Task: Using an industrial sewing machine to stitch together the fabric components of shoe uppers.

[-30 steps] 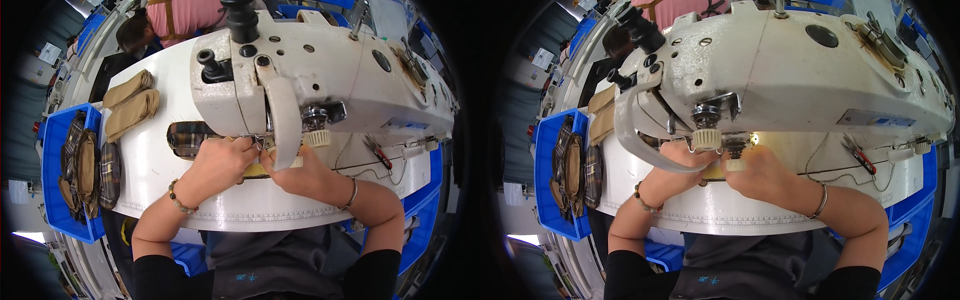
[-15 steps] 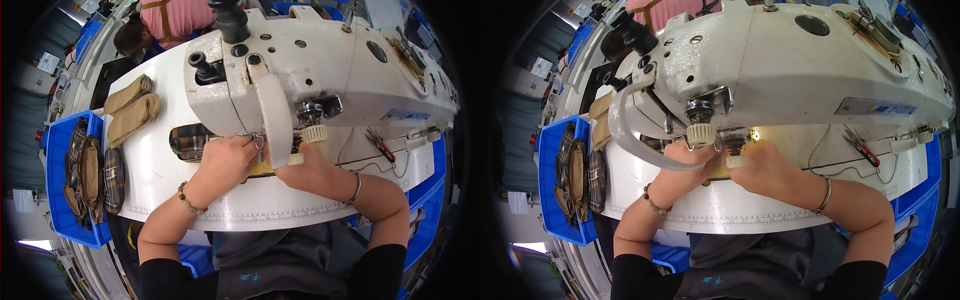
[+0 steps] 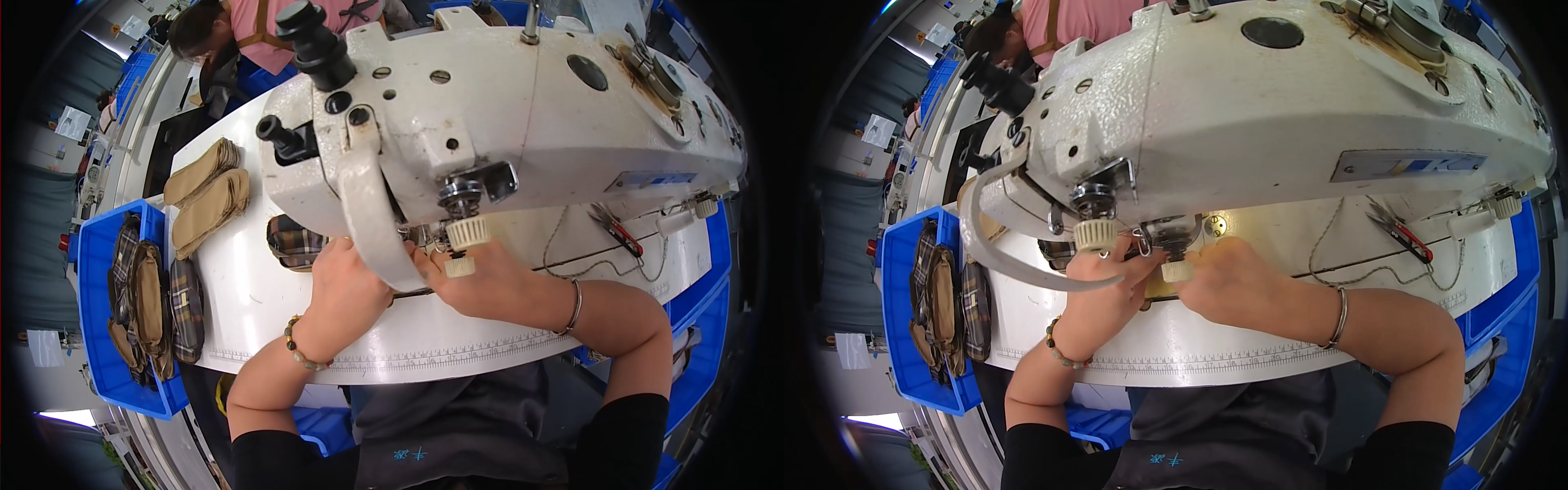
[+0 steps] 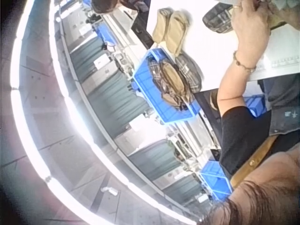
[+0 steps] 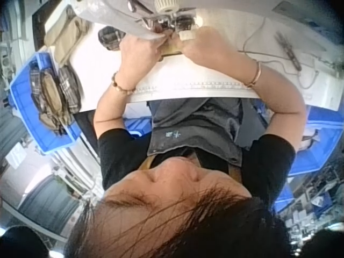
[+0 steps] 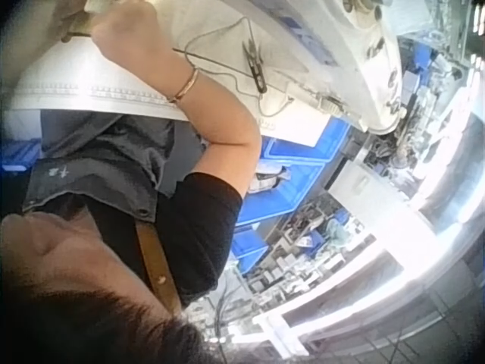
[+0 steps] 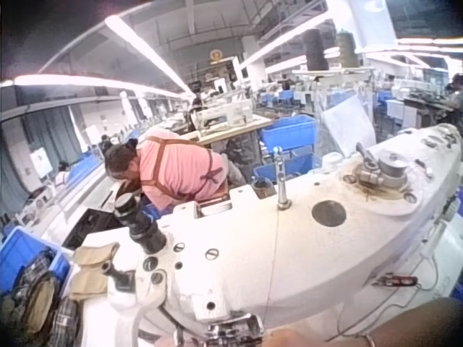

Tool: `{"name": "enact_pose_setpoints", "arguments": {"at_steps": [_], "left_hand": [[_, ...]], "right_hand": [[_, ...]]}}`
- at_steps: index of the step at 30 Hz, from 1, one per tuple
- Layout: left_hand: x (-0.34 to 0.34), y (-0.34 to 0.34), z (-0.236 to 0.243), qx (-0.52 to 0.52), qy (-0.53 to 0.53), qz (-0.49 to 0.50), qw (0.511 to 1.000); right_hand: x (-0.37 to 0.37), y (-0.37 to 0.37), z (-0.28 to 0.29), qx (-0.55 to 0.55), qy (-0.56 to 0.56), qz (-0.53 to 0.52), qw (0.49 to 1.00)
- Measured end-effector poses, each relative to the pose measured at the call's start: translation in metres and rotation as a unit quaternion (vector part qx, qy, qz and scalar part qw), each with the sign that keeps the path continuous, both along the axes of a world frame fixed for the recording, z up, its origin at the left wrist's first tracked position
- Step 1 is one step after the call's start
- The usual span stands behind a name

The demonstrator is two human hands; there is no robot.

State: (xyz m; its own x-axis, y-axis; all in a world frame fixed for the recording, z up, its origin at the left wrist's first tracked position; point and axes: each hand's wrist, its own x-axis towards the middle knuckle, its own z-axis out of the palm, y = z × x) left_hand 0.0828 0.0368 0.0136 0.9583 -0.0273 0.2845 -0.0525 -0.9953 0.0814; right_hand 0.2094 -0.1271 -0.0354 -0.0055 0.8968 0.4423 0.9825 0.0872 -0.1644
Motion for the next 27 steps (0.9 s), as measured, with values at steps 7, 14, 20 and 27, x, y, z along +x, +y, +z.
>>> {"name": "enact_pose_setpoints", "arguments": {"at_steps": [7, 14, 20, 27], "left_hand": [[0.0, -0.003, 0.001, 0.008, -0.006, 0.025, 1.0], [0.0, -0.002, 0.002, 0.014, 0.005, 0.009, 1.0], [0.003, -0.001, 0.005, 0.01, -0.006, 0.016, 1.0], [0.004, 0.006, 0.002, -0.052, -0.014, 0.015, 0.998]], "right_hand": [[-0.001, 0.003, -0.001, 0.02, -0.032, -0.008, 0.999], [-0.001, 0.0, 0.008, -0.002, -0.007, 0.008, 1.0], [-0.001, 0.0, 0.007, -0.009, -0.014, -0.003, 1.0], [-0.003, 0.004, 0.004, 0.013, -0.033, -0.009, 0.999]]}}
